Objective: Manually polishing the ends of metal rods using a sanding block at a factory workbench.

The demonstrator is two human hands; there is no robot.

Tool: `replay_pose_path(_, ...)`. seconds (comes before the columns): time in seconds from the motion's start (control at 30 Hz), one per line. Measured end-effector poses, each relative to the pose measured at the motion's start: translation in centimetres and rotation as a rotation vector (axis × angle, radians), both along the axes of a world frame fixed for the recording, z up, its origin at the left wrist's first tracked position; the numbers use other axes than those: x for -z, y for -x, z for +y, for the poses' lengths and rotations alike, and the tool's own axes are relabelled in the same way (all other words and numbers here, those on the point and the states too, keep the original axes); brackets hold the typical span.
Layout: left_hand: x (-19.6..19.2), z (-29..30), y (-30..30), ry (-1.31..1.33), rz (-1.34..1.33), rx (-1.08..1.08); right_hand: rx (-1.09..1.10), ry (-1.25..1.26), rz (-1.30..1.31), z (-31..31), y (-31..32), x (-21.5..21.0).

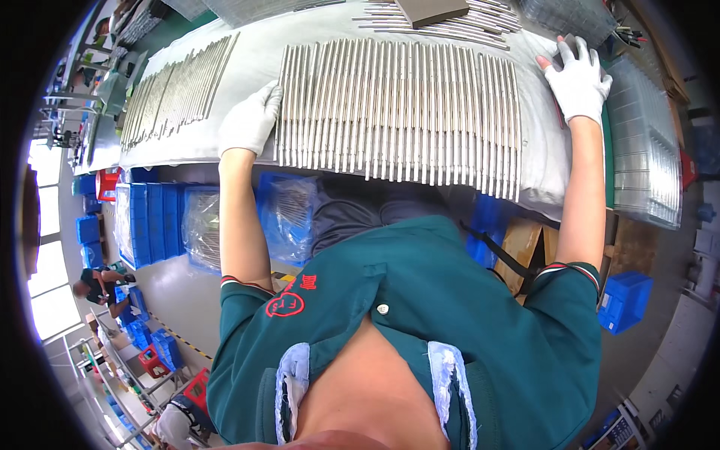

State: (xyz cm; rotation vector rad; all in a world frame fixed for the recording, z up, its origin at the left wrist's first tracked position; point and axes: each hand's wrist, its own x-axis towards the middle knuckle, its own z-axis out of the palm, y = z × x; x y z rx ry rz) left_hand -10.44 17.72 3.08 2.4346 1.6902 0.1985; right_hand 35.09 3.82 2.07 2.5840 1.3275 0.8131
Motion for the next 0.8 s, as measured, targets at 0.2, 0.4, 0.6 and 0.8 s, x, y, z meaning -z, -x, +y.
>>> replay_pose_path(0.2,0.1,-0.1,-0.1,0.015,-0.06,0.053,0.009,0.01,0.078,0.3,0.1,0.7)
replay_pose_path(0.4,2.0,-0.3,-0.2,-0.049,-0.374,-0.041,-0.074,-0.067,0.094,-0.3,-2.8,2.0)
replay_pose_path(0.6,2.8,-0.7,0.5,-0.126,-0.485,-0.088,0.109,-0.002,0.074,0.3,0.0,0.5)
replay_pose_path(0.8,3.7,-0.4,0.3,-0.146,-0.575,-0.078,-0.072,-0.122,0.18,-0.6,-4.9,2.9)
